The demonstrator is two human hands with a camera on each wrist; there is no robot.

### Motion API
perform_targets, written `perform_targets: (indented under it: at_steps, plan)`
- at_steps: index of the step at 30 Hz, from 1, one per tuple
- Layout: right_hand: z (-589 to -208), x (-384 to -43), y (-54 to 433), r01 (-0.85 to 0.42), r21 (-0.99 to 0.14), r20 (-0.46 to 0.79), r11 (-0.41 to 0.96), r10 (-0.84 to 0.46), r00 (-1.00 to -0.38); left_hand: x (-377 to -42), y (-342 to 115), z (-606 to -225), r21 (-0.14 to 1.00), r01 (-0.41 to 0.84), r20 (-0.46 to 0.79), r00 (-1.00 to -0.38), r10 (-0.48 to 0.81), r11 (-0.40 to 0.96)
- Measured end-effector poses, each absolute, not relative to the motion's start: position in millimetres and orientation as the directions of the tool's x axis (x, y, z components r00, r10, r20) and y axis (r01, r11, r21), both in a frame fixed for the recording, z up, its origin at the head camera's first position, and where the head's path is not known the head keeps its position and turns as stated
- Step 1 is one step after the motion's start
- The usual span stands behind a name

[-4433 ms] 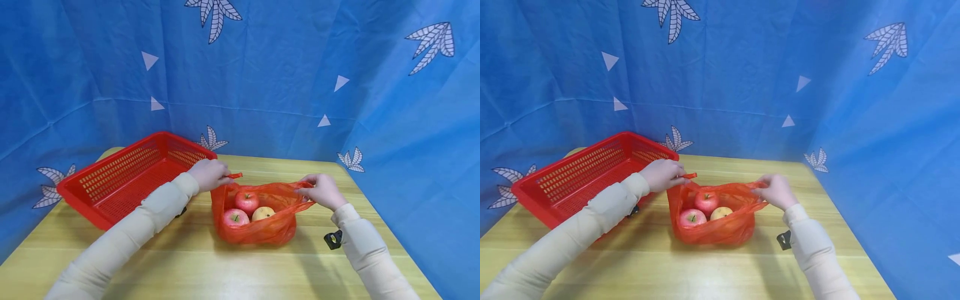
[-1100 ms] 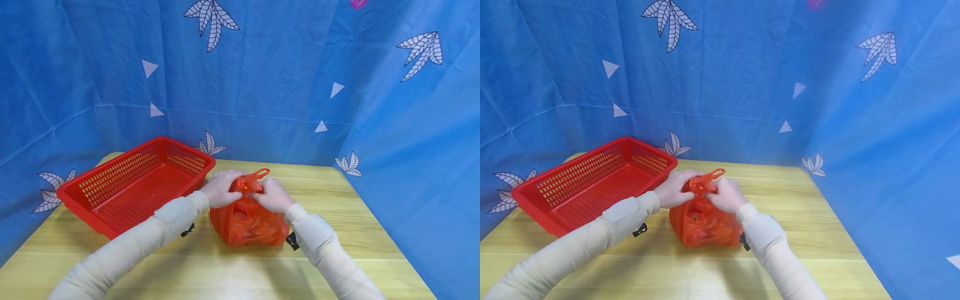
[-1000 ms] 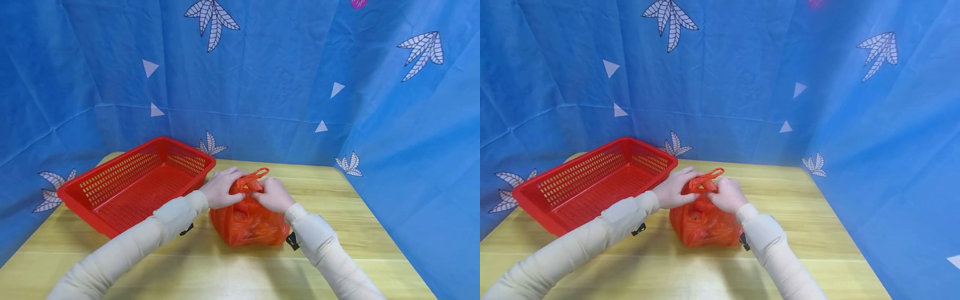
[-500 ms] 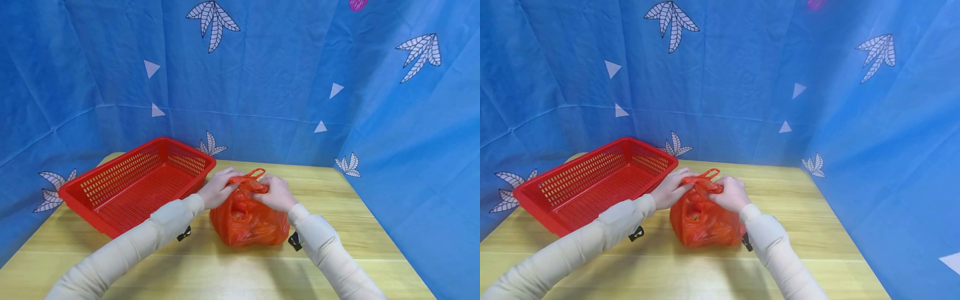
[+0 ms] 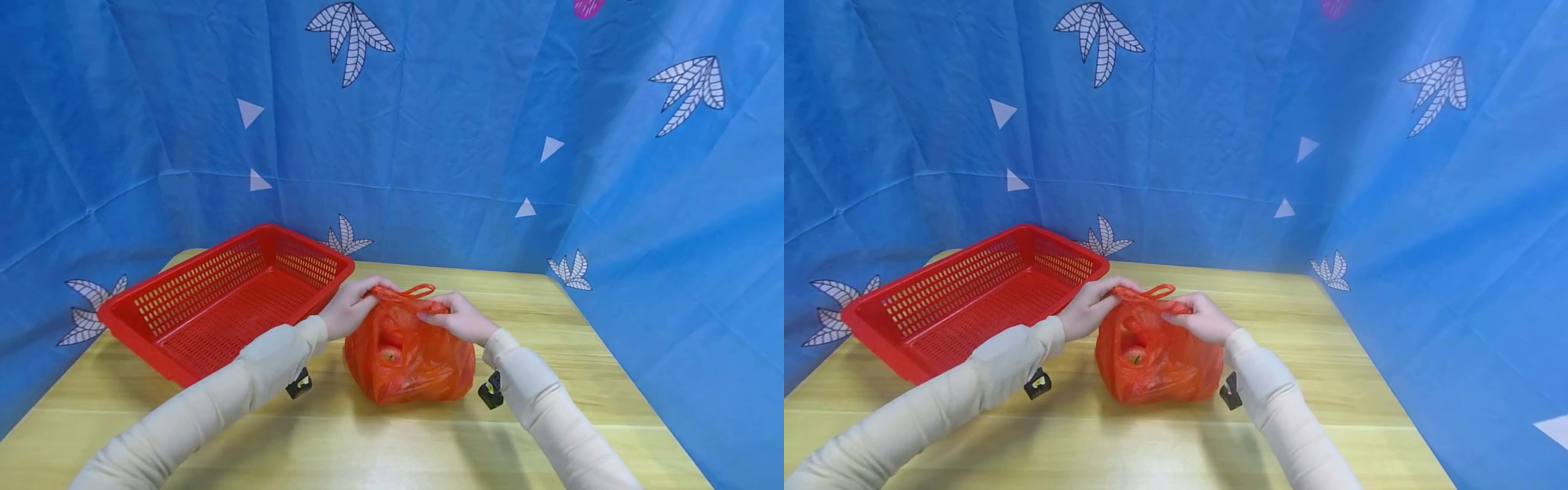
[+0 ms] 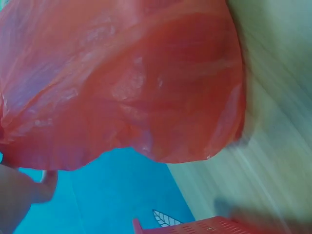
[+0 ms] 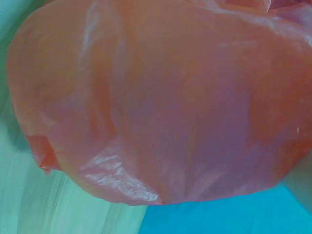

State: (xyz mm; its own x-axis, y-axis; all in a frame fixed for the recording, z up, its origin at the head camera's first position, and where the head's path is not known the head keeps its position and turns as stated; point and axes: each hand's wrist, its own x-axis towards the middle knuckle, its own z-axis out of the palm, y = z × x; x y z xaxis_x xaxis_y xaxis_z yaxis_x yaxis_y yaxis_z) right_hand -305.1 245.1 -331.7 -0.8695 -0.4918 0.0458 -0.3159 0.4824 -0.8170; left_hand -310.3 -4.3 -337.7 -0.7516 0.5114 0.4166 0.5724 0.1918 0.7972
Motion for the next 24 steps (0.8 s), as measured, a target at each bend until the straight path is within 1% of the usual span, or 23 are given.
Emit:
perform_targets:
  at_steps: [3,5,6,7,8,9,11,13,14,15,16,18,20,21,24]
  plan:
    - [-333,-307,248,-0.307,-0.836,0.036,0.455,-0.514,-0.857,-311,-6,-338,0.785,0.596,0.431,-0.722,0.542,0.169]
    - [-333,-308,250,-0.295,-0.848,0.023,0.441,-0.525,-0.851,-312,-8,-340,0.752,0.637,0.452,-0.687,0.569,0.171]
    - [-334,-309,250,-0.290,-0.852,0.018,0.436,-0.529,-0.849,-313,-9,-340,0.718,0.673,0.473,-0.658,0.586,0.176]
    - [-334,-309,251,-0.289,-0.854,0.014,0.433,-0.535,-0.845,-314,-10,-341,0.668,0.722,0.501,-0.616,0.608,0.181]
    - [-334,-310,252,-0.288,-0.854,0.010,0.433,-0.539,-0.842,-314,-11,-342,0.602,0.777,0.529,-0.561,0.637,0.184]
    - [-334,-310,252,-0.290,-0.852,0.008,0.437,-0.542,-0.841,-315,-12,-343,0.500,0.844,0.560,-0.486,0.671,0.193]
    - [-334,-310,253,-0.287,-0.850,0.000,0.442,-0.545,-0.839,-317,-12,-344,0.234,0.952,0.606,-0.303,0.736,0.199]
    - [-333,-310,252,-0.276,-0.850,-0.012,0.449,-0.541,-0.841,-319,-12,-344,-0.069,0.980,0.613,-0.106,0.783,0.187]
    - [-333,-310,252,-0.270,-0.852,-0.015,0.449,-0.536,-0.844,-320,-12,-344,-0.216,0.959,0.599,-0.021,0.800,0.186]
    - [-333,-310,252,-0.261,-0.856,-0.020,0.447,-0.531,-0.847,-320,-13,-343,-0.347,0.919,0.577,0.051,0.815,0.188]
    - [-333,-310,251,-0.252,-0.859,-0.025,0.446,-0.527,-0.849,-321,-13,-343,-0.451,0.873,0.549,0.107,0.829,0.187]
    - [-334,-309,250,-0.236,-0.864,-0.033,0.445,-0.518,-0.854,-323,-14,-342,-0.606,0.776,0.482,0.183,0.857,0.175]
    - [-335,-309,249,-0.223,-0.869,-0.041,0.441,-0.512,-0.858,-324,-15,-341,-0.715,0.681,0.419,0.234,0.877,0.160]
    - [-335,-309,249,-0.214,-0.871,-0.047,0.442,-0.509,-0.860,-325,-15,-341,-0.748,0.647,0.399,0.258,0.880,0.149]
    - [-335,-308,248,-0.205,-0.876,-0.048,0.436,-0.504,-0.862,-327,-13,-342,-0.790,0.597,0.375,0.292,0.880,0.139]
